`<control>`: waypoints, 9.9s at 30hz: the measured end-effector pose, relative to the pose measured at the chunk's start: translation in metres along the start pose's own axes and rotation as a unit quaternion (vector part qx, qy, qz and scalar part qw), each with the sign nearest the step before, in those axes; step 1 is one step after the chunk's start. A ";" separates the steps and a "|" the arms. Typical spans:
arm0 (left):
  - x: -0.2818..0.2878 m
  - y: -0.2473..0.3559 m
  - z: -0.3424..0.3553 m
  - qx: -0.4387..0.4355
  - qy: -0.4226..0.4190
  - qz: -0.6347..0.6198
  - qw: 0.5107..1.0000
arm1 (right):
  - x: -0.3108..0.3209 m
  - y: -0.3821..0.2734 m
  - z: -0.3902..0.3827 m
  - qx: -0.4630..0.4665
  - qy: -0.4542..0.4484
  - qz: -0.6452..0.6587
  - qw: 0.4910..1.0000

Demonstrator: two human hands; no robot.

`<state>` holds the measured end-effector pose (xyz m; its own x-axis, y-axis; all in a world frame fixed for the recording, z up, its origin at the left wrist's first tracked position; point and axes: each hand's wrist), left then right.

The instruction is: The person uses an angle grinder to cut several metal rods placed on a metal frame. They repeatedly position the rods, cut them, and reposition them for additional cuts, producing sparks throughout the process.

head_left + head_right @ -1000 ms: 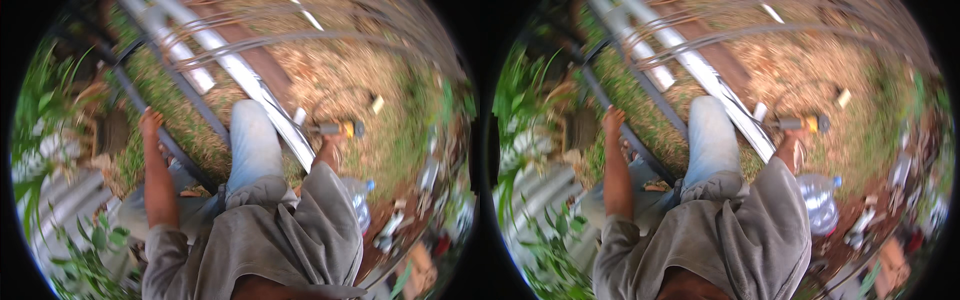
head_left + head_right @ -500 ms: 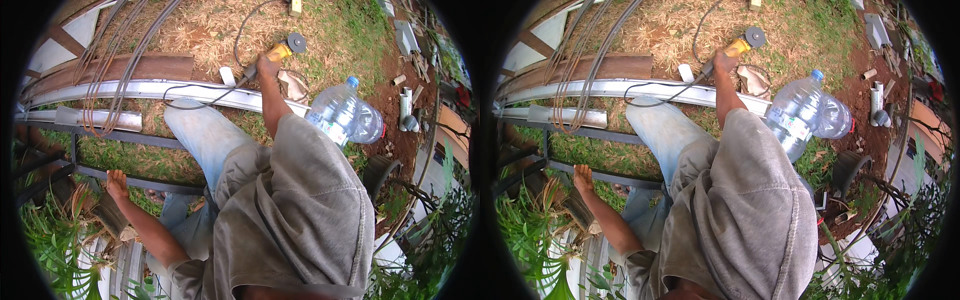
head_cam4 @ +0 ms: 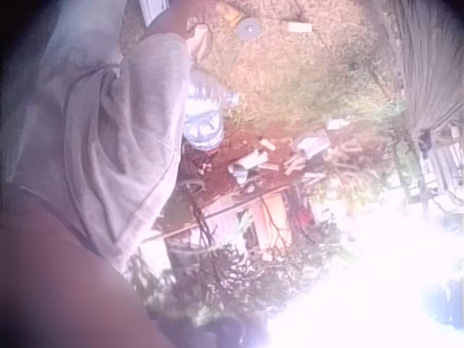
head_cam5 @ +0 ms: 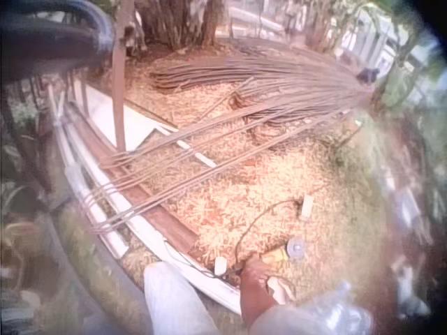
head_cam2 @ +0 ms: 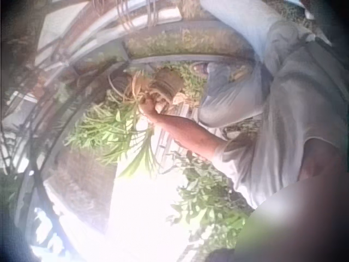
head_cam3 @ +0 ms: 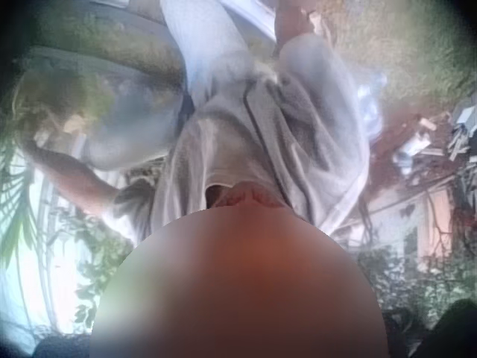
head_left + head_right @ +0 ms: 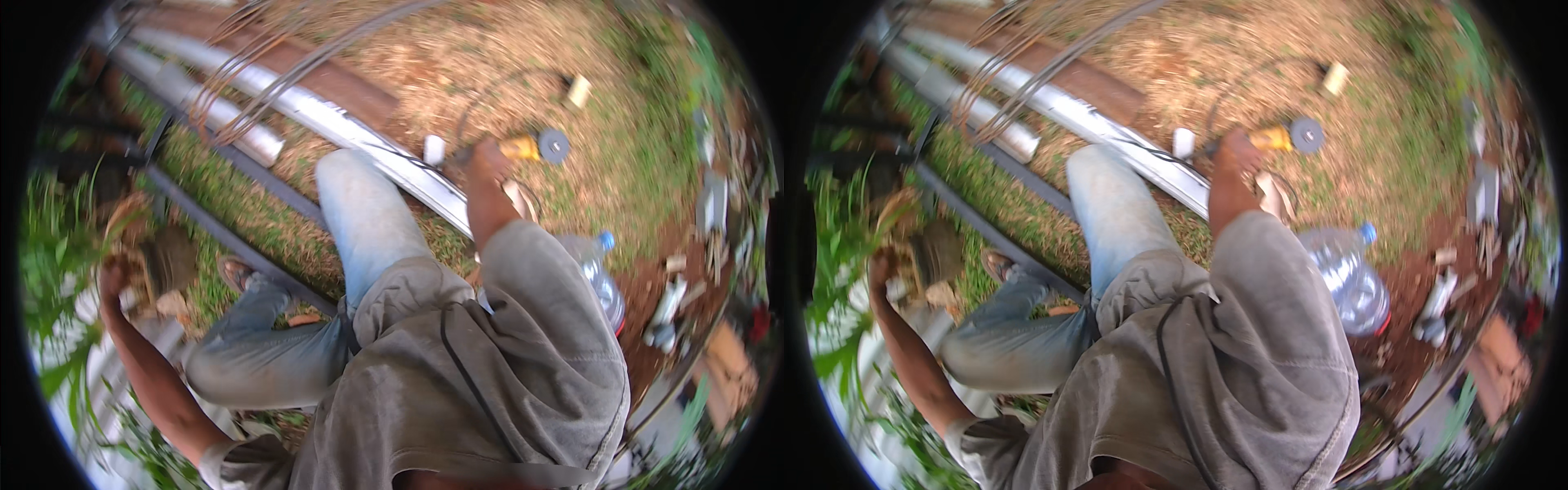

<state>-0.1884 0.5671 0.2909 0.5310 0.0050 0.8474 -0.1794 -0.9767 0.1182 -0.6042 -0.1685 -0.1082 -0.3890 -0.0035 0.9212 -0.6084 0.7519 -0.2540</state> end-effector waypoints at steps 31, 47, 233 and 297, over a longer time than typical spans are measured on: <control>-0.249 0.356 0.178 -0.331 0.221 0.042 0.916 | 0.033 0.029 -0.004 0.249 0.060 -0.139 0.956; -0.259 0.380 0.201 -0.276 0.339 -0.071 0.897 | -0.057 -0.260 -0.463 0.854 -0.214 -0.324 0.346; -0.155 0.290 0.305 -0.487 0.286 -0.010 0.825 | -0.090 -0.336 -0.299 0.006 -0.672 0.527 0.520; -0.210 0.314 0.317 0.186 0.038 -0.853 0.486 | -0.138 -0.312 -0.287 0.126 -0.547 0.466 0.684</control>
<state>-0.0932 0.1909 -0.0138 -0.3918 0.8693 -0.3014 0.6375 0.4927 0.5923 -0.1620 -0.2136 -0.0716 -0.8902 -0.1948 -0.4119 0.2104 0.6260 -0.7509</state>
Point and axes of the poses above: each hand's wrist, its own z-axis towards the middle knuckle, its own x-axis out of the back of the hand, y = z × x, and after that the axes turned 1 degree about z, right-handed
